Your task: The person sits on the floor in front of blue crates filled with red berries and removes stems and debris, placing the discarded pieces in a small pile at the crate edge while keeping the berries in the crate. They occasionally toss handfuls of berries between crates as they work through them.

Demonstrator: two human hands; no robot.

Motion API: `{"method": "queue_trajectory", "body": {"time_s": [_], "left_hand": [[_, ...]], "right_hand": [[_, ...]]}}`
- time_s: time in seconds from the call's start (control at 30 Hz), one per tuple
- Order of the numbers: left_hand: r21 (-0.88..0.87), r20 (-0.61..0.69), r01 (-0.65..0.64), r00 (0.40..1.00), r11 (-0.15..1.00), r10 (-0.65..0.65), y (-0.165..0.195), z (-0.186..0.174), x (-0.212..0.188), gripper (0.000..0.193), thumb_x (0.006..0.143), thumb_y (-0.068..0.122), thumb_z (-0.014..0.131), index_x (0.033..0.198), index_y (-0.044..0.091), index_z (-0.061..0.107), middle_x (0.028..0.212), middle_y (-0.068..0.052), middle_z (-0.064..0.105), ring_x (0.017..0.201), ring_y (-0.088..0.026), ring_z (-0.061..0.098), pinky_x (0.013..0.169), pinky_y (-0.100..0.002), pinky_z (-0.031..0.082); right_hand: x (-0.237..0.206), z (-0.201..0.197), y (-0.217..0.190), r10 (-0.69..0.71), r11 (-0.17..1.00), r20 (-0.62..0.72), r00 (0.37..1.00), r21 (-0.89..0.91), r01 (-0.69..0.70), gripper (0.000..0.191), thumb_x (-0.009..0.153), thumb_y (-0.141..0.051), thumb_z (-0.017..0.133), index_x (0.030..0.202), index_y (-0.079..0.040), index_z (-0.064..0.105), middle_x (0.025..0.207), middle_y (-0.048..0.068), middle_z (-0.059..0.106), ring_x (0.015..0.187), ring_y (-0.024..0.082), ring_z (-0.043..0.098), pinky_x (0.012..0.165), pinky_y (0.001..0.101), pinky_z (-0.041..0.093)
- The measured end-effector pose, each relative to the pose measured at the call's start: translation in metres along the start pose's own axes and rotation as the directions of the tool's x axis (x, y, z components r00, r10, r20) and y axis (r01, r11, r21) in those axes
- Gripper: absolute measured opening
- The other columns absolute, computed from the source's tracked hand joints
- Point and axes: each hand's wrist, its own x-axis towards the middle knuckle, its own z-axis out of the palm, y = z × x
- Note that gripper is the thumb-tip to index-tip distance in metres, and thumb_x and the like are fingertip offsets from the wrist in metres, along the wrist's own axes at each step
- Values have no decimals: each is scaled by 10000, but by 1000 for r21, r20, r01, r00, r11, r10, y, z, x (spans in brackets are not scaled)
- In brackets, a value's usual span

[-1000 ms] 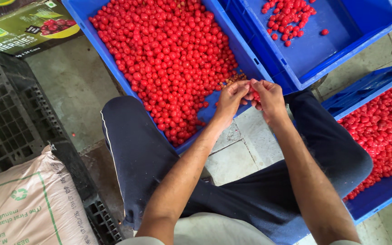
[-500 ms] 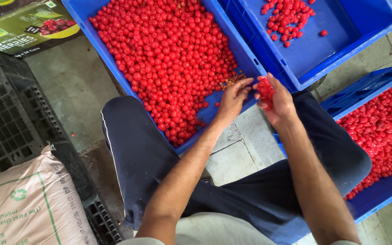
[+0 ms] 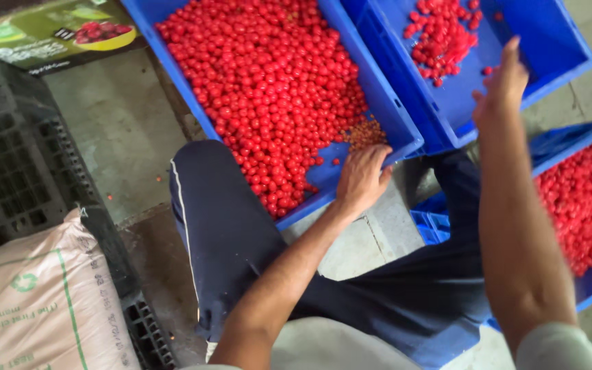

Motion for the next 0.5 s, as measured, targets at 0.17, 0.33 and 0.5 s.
{"method": "queue_trajectory", "body": {"time_s": [0.17,0.33,0.5], "left_hand": [[-143,-77,78,993,987,-90,4,-21,-14,278,916,88,693,1186,77,632,1111,-115,684,1048,-312,659,914,-451,507],[-282,-344,233,881,931,-325,1,-47,-30,167,971,36,654,1133,76,645,1014,-99,664,942,-253,674,856,-382,535],[-374,-470,334,736,865,-487,-4,-70,-48,162,1011,88,637,1169,65,665,975,-82,642,894,-201,645,828,-343,522]], "right_hand": [[-88,15,78,-153,988,501,852,65,140,181,1060,-232,626,1088,-55,647,1002,76,689,839,182,718,689,308,617],[-149,57,122,34,598,816,577,-480,642,192,891,-128,658,1053,-58,736,968,160,763,886,255,760,772,394,585],[-171,96,129,202,150,815,543,-573,805,345,856,-283,768,1117,-67,706,1077,214,706,1010,371,681,835,473,536]]}}
